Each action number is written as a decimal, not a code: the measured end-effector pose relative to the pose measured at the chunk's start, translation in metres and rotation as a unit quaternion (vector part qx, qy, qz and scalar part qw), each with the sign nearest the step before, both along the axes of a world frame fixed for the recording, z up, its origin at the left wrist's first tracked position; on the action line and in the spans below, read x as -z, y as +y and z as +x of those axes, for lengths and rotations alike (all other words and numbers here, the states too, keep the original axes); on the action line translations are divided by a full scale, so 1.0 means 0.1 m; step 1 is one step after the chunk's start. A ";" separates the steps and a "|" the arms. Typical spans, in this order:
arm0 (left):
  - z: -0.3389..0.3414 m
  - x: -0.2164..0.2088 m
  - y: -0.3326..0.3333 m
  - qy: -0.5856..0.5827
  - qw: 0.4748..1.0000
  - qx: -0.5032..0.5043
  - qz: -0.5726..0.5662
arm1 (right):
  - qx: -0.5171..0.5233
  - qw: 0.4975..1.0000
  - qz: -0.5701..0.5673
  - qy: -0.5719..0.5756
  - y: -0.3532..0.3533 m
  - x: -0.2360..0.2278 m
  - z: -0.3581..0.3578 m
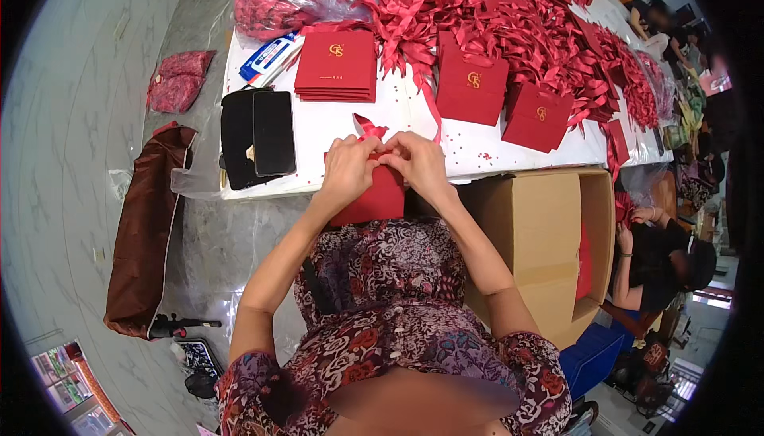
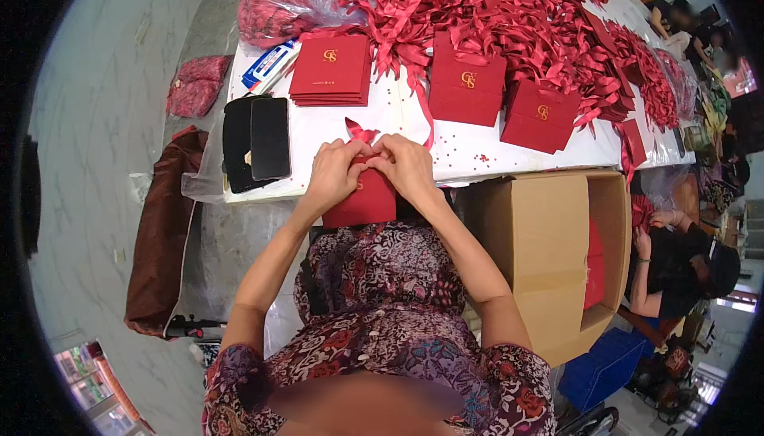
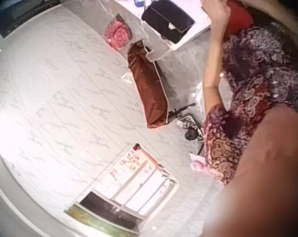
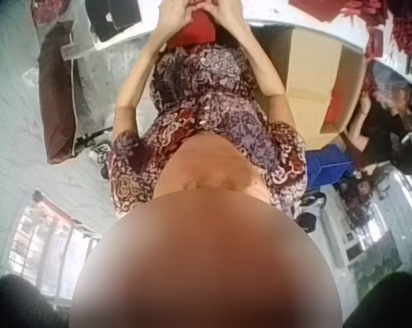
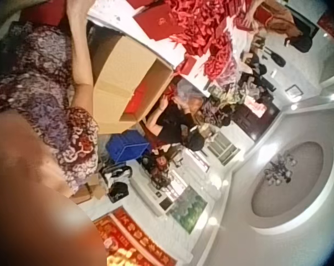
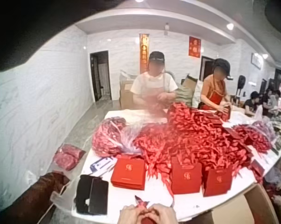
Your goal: Tying red ribbons onto small red gift bags.
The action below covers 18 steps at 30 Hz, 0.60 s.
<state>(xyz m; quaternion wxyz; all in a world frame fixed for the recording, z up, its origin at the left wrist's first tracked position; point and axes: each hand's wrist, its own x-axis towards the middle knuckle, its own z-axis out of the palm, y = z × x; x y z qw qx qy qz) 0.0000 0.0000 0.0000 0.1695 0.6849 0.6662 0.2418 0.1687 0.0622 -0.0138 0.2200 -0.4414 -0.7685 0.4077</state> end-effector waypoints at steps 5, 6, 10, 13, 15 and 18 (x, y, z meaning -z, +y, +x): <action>-0.14 -0.01 0.02 -0.085 0.993 0.077 -0.004 | -0.060 0.996 -0.051 0.045 0.14 -0.03 0.12; -0.12 -0.04 0.02 -0.085 0.993 0.078 -0.005 | -0.059 0.996 -0.052 0.045 0.17 -0.03 0.13; -0.02 -0.16 0.01 -0.027 0.989 0.113 0.088 | -0.110 0.982 -0.131 0.079 0.38 0.12 0.10; 0.02 -0.15 0.02 0.031 0.984 0.131 0.117 | -0.146 0.948 -0.279 0.047 0.51 0.12 0.13; 0.02 -0.14 0.03 0.062 0.978 0.139 0.139 | -0.133 0.940 -0.310 0.043 0.52 0.10 0.08; 0.02 -0.13 0.05 0.023 0.981 0.120 0.152 | -0.125 0.944 -0.297 0.066 0.50 0.14 0.01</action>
